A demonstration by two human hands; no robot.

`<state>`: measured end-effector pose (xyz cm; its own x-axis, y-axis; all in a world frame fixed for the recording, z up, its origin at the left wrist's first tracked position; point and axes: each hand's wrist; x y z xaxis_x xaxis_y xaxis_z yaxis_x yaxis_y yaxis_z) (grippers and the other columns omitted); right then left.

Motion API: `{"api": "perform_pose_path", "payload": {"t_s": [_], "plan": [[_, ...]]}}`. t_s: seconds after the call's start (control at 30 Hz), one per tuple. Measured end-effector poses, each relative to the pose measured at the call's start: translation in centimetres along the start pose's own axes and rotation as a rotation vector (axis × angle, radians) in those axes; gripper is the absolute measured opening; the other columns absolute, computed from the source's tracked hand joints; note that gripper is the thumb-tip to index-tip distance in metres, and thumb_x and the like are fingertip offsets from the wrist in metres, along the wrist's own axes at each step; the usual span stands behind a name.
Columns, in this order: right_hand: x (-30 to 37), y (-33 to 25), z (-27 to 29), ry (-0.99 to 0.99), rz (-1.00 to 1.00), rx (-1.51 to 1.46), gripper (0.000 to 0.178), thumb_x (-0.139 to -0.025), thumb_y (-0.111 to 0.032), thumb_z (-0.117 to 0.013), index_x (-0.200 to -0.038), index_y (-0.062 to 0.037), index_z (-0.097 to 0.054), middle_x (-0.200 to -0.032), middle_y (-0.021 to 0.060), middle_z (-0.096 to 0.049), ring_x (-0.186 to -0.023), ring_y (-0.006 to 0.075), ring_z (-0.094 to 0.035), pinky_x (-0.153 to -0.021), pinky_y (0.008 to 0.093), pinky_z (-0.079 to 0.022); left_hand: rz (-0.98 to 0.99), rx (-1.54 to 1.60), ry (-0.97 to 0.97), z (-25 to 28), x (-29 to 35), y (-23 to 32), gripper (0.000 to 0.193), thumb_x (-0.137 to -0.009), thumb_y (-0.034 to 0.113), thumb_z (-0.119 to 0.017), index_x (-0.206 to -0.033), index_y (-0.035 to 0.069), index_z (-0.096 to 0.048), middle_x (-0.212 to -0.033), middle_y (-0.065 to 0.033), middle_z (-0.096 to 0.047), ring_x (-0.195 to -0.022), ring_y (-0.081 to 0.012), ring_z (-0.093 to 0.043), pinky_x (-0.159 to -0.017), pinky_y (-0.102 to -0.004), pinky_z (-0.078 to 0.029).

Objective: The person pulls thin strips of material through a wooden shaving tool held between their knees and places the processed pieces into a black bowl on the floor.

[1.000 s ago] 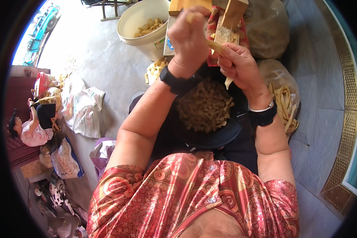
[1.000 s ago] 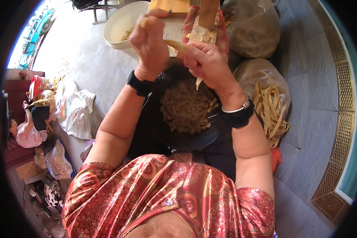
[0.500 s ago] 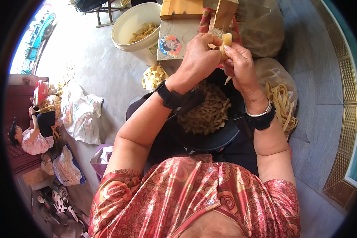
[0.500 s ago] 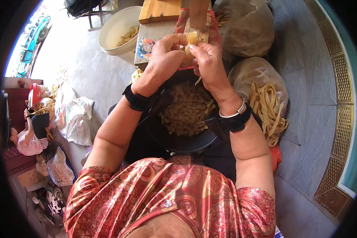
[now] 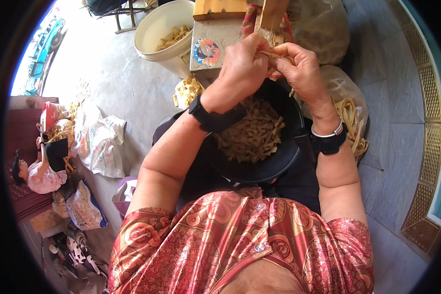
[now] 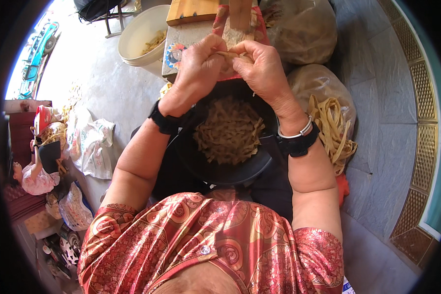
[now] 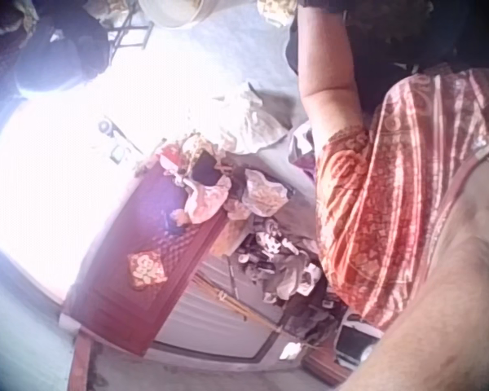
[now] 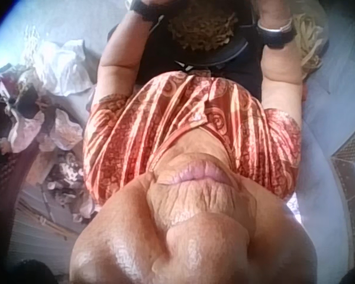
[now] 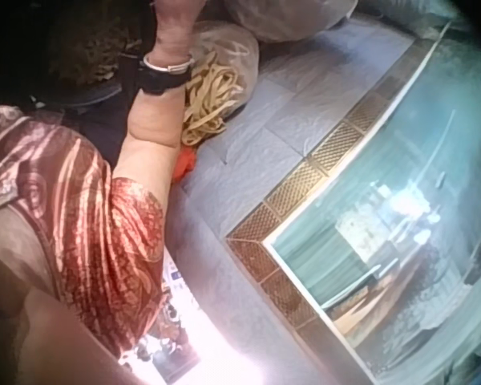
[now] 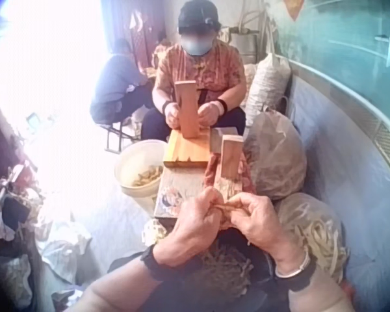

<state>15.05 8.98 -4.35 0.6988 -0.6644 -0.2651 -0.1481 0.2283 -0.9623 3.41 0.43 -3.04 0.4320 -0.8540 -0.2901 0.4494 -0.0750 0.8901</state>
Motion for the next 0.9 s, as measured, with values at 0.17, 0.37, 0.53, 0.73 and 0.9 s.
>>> {"api": "perform_pose_path", "payload": {"t_s": [0.17, 0.37, 0.53, 0.73, 0.9], "plan": [[0.0, -1.8, 1.5, -0.154, -0.317, -0.088, 0.010, -0.083, -0.007, -0.056, -0.090, -0.0016, -0.061, -0.061, -0.0046, -0.051, -0.045, -0.0002, -0.036, -0.039, 0.0164, -0.028, -0.085, -0.240, -0.042, 1.1, -0.1, 0.3, 0.007, -0.076, 0.002, -0.051, -0.081, -0.001, -0.054, -0.068, -0.0142, -0.060, -0.058, -0.0172, -0.057, -0.054, -0.0278, -0.045], [0.2, -0.3, 1.3, -0.169, -0.423, -0.970, 0.011, -0.090, -0.010, -0.049, -0.095, -0.0037, -0.056, -0.053, -0.0068, -0.030, -0.042, 0.0027, -0.026, -0.039, 0.0171, -0.025, -0.216, -0.266, 0.147, 1.2, 0.0, 1.2, 0.007, -0.072, 0.008, -0.055, -0.073, 0.001, -0.056, -0.064, -0.0189, -0.058, -0.061, -0.0365, -0.058, -0.054, -0.0389, -0.046], [0.3, -1.2, 0.7, -0.073, -0.337, -0.711, 0.014, -0.090, -0.013, -0.049, -0.094, -0.0028, -0.057, -0.055, -0.0058, -0.037, -0.043, 0.0024, -0.028, -0.039, 0.0174, -0.025, -0.252, -0.235, -0.051, 1.7, 0.3, 1.7, 0.017, -0.073, 0.016, -0.065, -0.076, 0.000, -0.059, -0.054, -0.0112, -0.053, -0.046, -0.0167, -0.053, -0.048, -0.0293, -0.043], [0.1, -2.2, 1.0, -0.099, -0.251, -0.512, 0.018, -0.088, -0.017, -0.053, -0.092, -0.0005, -0.059, -0.056, -0.0059, -0.042, -0.043, 0.0012, -0.030, -0.039, 0.0163, -0.024, 0.193, 0.329, -0.380, 3.6, -0.5, 1.7, 0.021, -0.087, 0.019, -0.055, -0.073, 0.004, -0.056, -0.052, 0.0040, -0.044, -0.042, -0.0057, -0.039, -0.039, -0.0187, -0.029], [0.2, -3.4, 3.7, -0.120, -0.088, -0.280, 0.012, -0.083, -0.011, -0.060, -0.077, -0.0006, -0.062, -0.055, -0.0058, -0.047, -0.044, 0.0007, -0.034, -0.040, 0.0162, -0.025, 0.425, 1.150, -0.479, 4.7, -0.4, 1.3, 0.019, -0.088, 0.014, -0.050, -0.069, 0.009, -0.046, -0.052, 0.0053, -0.030, -0.041, -0.0041, -0.027, -0.036, -0.0203, -0.022]]}}
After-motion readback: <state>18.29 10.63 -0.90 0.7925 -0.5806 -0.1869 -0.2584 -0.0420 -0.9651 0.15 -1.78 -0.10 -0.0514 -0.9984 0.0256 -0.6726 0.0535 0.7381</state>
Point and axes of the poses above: each hand's wrist, its own x-axis away from the middle knuckle, its own z-axis out of the back of the hand, y = z × x
